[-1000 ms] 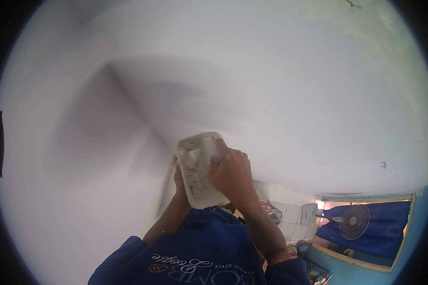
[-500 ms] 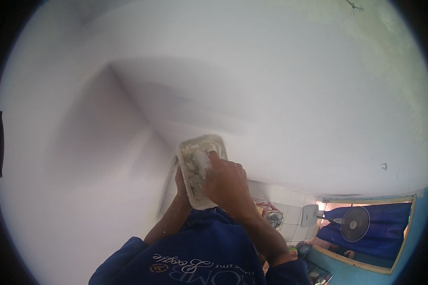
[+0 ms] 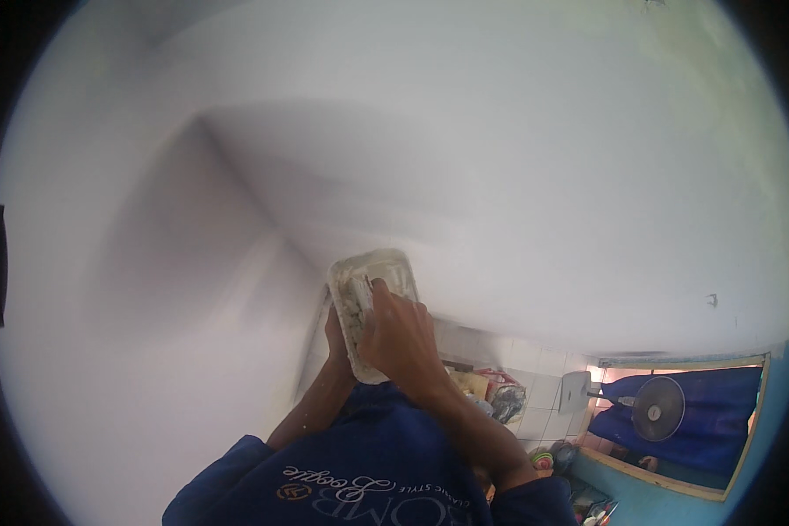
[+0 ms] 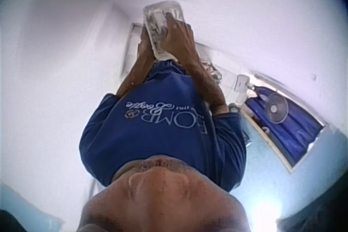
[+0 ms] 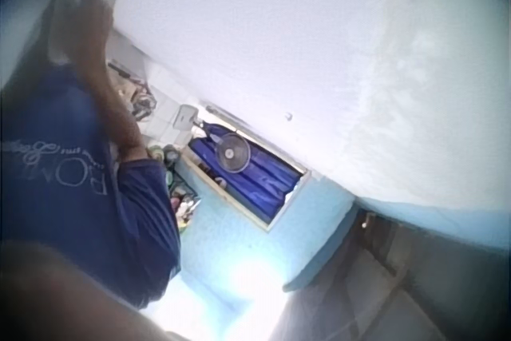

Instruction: The person applies white plaster to a ceiling using a trowel and container. They spread the material across the surface, then add water from a bottle to the container and mix the plaster before continuing to apply it.

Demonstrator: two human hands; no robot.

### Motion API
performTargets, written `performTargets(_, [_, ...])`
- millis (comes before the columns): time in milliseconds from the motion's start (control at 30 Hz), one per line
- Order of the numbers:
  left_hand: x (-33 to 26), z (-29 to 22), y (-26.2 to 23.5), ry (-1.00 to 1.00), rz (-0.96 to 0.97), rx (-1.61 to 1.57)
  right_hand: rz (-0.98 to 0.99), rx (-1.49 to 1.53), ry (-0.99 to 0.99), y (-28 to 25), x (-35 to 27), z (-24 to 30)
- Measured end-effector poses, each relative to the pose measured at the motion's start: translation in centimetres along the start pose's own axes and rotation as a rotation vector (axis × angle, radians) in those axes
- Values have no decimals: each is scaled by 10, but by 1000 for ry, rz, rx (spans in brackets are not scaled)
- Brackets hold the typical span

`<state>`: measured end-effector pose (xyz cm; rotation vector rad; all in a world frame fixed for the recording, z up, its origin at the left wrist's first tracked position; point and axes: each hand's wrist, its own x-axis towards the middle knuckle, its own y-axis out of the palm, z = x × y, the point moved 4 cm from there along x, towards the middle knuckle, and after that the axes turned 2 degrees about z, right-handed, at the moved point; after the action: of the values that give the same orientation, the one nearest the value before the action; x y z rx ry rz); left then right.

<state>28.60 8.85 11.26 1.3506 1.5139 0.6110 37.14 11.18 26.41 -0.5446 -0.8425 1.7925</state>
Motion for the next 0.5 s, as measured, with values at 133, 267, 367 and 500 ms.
performTargets(133, [-1, 2, -5, 3, 29, -79, -47, -6, 7, -16, 0, -1])
performTargets(267, [3, 0, -8, 5, 25, -59, -33, 67, 24, -28, -2, 10])
performTargets(367, [0, -3, 3, -4, -23, -43, -41, 35, -11, -11, -5, 8])
performTargets(500, [-2, -4, 4, 13, -78, -60, -1, 50, 16, 1, -3, 8])
